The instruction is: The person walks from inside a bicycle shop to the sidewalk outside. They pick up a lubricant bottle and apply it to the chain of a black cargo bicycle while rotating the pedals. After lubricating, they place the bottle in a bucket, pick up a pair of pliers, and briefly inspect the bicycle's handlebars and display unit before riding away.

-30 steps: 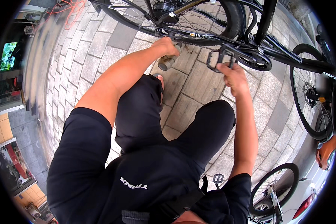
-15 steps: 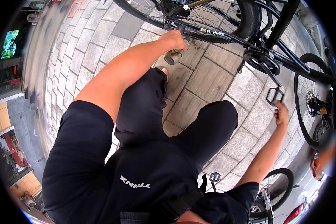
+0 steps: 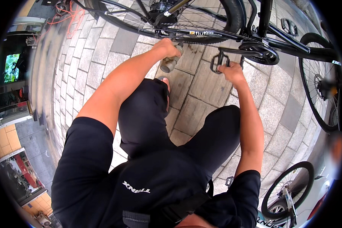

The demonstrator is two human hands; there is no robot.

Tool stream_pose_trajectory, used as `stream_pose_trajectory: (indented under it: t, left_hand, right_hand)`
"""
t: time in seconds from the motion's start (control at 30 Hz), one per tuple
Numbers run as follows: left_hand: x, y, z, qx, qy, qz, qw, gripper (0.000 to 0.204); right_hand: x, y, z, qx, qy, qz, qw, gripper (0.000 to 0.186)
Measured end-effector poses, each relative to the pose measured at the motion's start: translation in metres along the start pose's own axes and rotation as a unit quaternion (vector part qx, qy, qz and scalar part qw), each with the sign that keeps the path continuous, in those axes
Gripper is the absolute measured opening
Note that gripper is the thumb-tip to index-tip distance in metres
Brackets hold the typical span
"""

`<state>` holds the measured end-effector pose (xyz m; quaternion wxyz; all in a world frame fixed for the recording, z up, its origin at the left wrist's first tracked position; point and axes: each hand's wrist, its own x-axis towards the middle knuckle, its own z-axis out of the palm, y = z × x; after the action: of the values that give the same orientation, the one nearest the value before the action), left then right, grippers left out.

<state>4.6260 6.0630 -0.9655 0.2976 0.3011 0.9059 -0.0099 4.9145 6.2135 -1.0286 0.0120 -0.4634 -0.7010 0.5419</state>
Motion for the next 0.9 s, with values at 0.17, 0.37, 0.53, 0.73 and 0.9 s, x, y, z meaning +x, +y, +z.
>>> stream_pose_trajectory:
  t: [0.17,0.37,0.53,0.73,0.9]
  left_hand:
    - [-0.001,-0.013,0.002,-0.005,-0.005,-0.005,1.0,0.066]
    - [-0.006,-0.006,0.0,0.008,-0.009,-0.006,1.0,0.063]
    - [-0.006,-0.013,0.0,0.015,-0.003,-0.011,1.0,0.068]
    - [-0.007,-0.02,-0.004,0.005,-0.004,-0.02,1.0,0.071]
    - [0.002,-0.007,-0.004,0.002,-0.001,0.001,1.0,0.071]
  right_hand:
    - [0.018,0.104,-0.061,-0.249,0.177,0.083,0.948,0.043]
    - [-0.09,0.113,-0.272,0.109,0.122,0.098,0.982,0.024]
    - [-0.132,-0.021,-0.209,0.348,0.076,-0.077,0.931,0.02]
    - [-0.063,-0.069,-0.03,0.166,-0.033,-0.003,0.986,0.029]
    - [0.034,0.101,-0.027,-0.121,0.071,0.009,0.99,0.047]
